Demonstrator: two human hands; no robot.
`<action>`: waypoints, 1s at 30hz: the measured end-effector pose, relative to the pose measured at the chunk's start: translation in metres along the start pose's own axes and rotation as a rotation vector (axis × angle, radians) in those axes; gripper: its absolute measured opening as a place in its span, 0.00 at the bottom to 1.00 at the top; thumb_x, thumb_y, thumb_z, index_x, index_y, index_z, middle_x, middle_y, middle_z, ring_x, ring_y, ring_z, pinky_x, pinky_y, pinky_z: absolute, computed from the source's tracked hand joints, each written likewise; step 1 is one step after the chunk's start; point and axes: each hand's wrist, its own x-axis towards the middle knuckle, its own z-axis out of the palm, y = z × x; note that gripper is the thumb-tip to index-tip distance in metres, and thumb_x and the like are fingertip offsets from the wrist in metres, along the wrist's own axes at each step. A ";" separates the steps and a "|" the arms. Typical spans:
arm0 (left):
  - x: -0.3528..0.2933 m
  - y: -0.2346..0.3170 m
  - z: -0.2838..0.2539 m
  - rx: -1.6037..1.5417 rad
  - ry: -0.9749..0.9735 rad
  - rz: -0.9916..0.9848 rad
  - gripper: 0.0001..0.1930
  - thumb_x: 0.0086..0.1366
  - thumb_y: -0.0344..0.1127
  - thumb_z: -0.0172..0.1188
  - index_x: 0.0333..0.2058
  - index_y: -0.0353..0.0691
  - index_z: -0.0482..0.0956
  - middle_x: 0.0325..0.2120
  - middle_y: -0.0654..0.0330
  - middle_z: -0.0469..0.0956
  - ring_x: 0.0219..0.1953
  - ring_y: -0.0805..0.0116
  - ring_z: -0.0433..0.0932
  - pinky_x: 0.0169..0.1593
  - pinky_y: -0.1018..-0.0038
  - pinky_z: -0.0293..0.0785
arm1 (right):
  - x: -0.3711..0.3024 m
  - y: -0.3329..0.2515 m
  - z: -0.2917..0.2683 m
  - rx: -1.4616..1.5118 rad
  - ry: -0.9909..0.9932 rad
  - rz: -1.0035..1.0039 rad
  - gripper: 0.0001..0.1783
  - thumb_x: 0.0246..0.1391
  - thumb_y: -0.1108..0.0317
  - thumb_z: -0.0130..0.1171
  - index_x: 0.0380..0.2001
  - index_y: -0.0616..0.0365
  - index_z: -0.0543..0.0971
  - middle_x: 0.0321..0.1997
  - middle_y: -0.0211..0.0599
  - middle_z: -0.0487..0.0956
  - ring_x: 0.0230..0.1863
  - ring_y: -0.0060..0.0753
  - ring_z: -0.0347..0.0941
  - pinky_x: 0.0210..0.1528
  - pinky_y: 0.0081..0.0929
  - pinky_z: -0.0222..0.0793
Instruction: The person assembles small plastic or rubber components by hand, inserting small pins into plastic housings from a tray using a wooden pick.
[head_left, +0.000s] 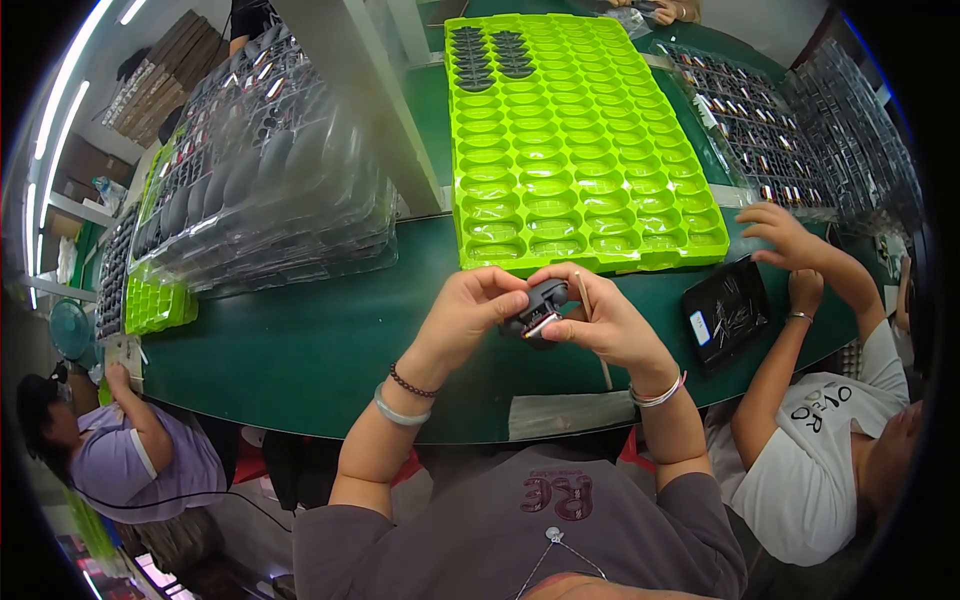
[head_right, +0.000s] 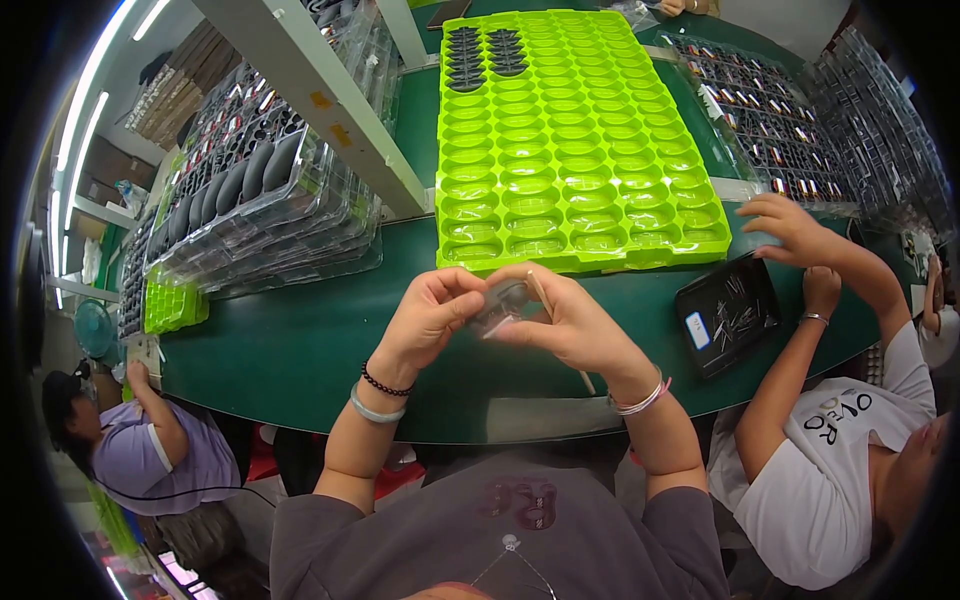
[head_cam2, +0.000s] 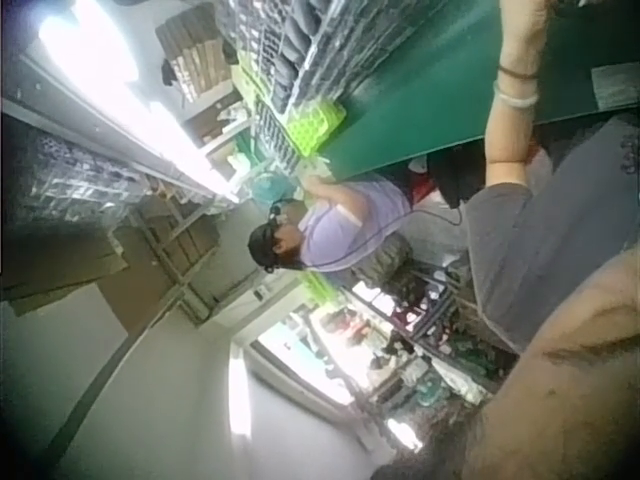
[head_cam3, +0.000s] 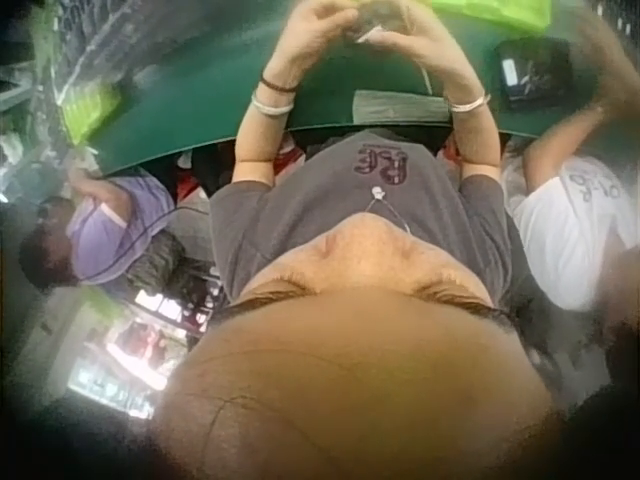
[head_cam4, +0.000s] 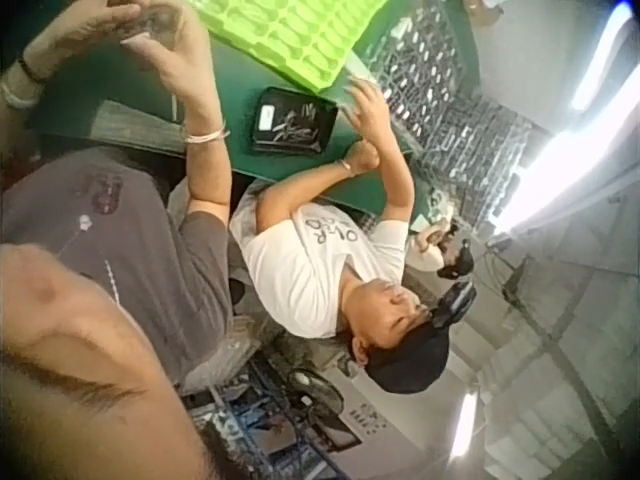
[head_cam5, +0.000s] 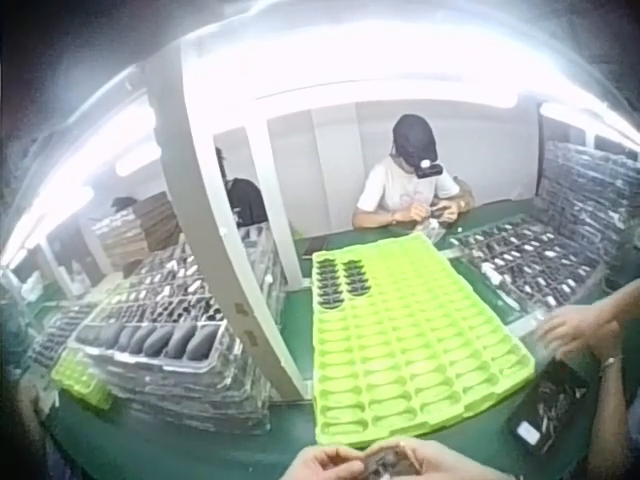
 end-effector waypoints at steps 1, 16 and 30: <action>-0.001 -0.002 0.002 0.003 -0.003 0.004 0.14 0.59 0.32 0.61 0.42 0.32 0.76 0.32 0.62 0.78 0.34 0.77 0.75 0.39 0.80 0.72 | -0.001 -0.001 0.003 -0.003 0.001 -0.005 0.29 0.45 0.75 0.65 0.51 0.62 0.66 0.42 0.31 0.72 0.36 0.17 0.72 0.33 0.13 0.70; -0.007 0.004 0.015 0.395 -0.011 0.292 0.26 0.48 0.26 0.69 0.47 0.28 0.73 0.42 0.55 0.76 0.43 0.69 0.76 0.48 0.75 0.72 | 0.002 0.013 0.002 0.016 0.072 -0.011 0.24 0.47 0.64 0.66 0.42 0.62 0.66 0.35 0.37 0.75 0.32 0.19 0.70 0.30 0.17 0.67; -0.001 -0.009 0.004 0.255 0.097 0.227 0.18 0.53 0.24 0.62 0.44 0.27 0.74 0.31 0.58 0.77 0.31 0.74 0.76 0.36 0.79 0.73 | -0.126 0.019 -0.119 -1.420 0.900 0.278 0.11 0.50 0.68 0.58 0.32 0.67 0.76 0.33 0.51 0.77 0.36 0.45 0.76 0.38 0.37 0.71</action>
